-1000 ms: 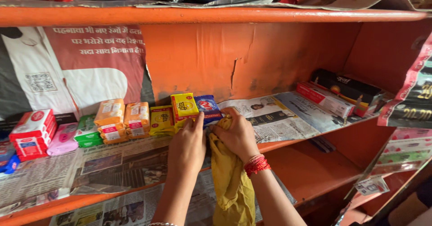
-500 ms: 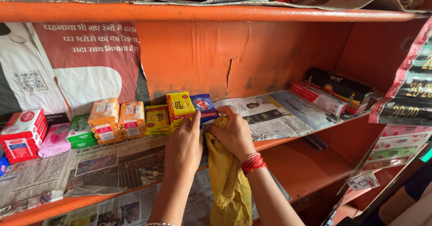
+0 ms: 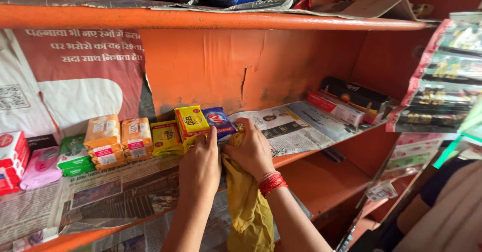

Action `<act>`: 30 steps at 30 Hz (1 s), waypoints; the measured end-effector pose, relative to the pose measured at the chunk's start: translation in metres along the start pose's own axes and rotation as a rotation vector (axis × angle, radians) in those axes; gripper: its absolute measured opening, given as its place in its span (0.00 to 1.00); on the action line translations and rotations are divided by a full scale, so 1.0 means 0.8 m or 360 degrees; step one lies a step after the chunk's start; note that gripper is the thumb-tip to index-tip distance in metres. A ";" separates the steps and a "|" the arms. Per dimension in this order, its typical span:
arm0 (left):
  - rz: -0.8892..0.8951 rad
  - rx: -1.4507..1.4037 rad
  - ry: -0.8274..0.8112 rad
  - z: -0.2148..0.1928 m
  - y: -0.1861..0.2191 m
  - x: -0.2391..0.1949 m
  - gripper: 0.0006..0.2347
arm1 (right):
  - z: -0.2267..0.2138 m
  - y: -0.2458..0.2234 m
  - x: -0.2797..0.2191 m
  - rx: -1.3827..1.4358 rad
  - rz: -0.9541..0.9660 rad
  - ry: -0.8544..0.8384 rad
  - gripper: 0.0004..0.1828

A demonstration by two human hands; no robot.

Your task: The person repeatedly picks up small snack packets from a plastic chair, wipes them with a yellow cloth, and places them onto a shelf. The person handles various snack items one by one, moving them from the chair to the shelf.

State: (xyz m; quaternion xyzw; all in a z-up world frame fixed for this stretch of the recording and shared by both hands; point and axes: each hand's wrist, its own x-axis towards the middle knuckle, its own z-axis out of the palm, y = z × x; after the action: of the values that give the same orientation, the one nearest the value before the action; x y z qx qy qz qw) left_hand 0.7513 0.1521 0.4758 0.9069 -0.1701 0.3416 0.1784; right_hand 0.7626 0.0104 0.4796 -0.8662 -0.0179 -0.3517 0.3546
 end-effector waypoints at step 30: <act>0.0975 -0.1541 -0.0092 0.103 0.035 -0.147 0.17 | -0.093 -0.125 -0.277 -0.0207 0.0297 0.0748 0.29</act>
State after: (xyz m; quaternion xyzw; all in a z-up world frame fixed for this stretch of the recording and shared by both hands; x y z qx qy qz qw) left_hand 0.7014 0.1131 0.3438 0.6400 -0.5671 0.2359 0.4616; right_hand 0.5237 0.0871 0.4391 -0.7795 0.1676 -0.5096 0.3234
